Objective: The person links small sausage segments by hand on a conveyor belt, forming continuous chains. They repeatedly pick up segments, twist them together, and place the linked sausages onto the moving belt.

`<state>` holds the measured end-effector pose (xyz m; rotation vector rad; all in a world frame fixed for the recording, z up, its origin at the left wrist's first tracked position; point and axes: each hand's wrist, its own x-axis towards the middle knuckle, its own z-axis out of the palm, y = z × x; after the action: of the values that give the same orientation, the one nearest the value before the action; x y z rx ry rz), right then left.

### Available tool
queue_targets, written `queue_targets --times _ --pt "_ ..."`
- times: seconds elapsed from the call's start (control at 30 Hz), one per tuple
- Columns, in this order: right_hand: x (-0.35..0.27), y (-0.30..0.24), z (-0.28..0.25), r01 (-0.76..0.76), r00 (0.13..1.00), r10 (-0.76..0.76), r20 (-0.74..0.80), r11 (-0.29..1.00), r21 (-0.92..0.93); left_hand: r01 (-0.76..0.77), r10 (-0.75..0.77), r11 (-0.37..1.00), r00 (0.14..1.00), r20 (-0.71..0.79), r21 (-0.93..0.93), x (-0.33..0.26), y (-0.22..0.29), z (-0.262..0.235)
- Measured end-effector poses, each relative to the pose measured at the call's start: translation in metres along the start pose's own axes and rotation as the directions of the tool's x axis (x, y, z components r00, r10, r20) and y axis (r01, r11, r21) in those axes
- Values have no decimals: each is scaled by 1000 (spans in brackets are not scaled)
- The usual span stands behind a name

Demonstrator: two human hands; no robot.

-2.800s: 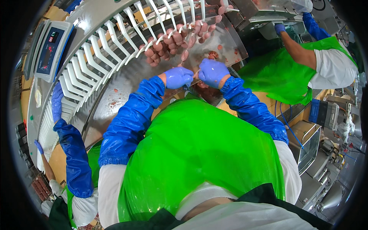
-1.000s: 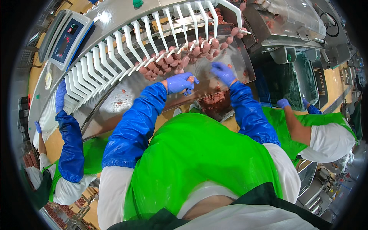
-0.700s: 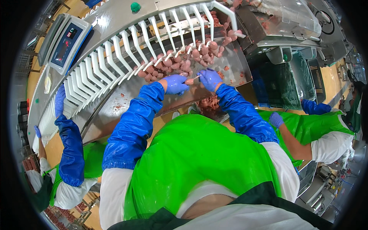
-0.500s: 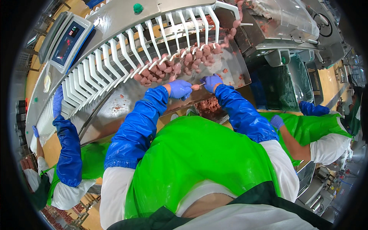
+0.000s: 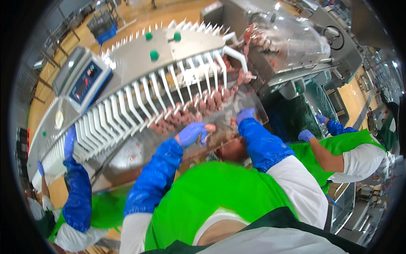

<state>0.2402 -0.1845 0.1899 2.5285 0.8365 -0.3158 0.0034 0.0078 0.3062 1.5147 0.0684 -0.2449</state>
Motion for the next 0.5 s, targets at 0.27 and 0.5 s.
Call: queue_targets --times 0.27,0.5 --pt "-2 42 -26 177 966 -253 54 798 576 266 -278 822 959 -52 504 16 -6 -24" --pt "-49 -57 -43 683 689 -654 -313 443 580 202 -11 621 968 -250 757 60 -43 3"
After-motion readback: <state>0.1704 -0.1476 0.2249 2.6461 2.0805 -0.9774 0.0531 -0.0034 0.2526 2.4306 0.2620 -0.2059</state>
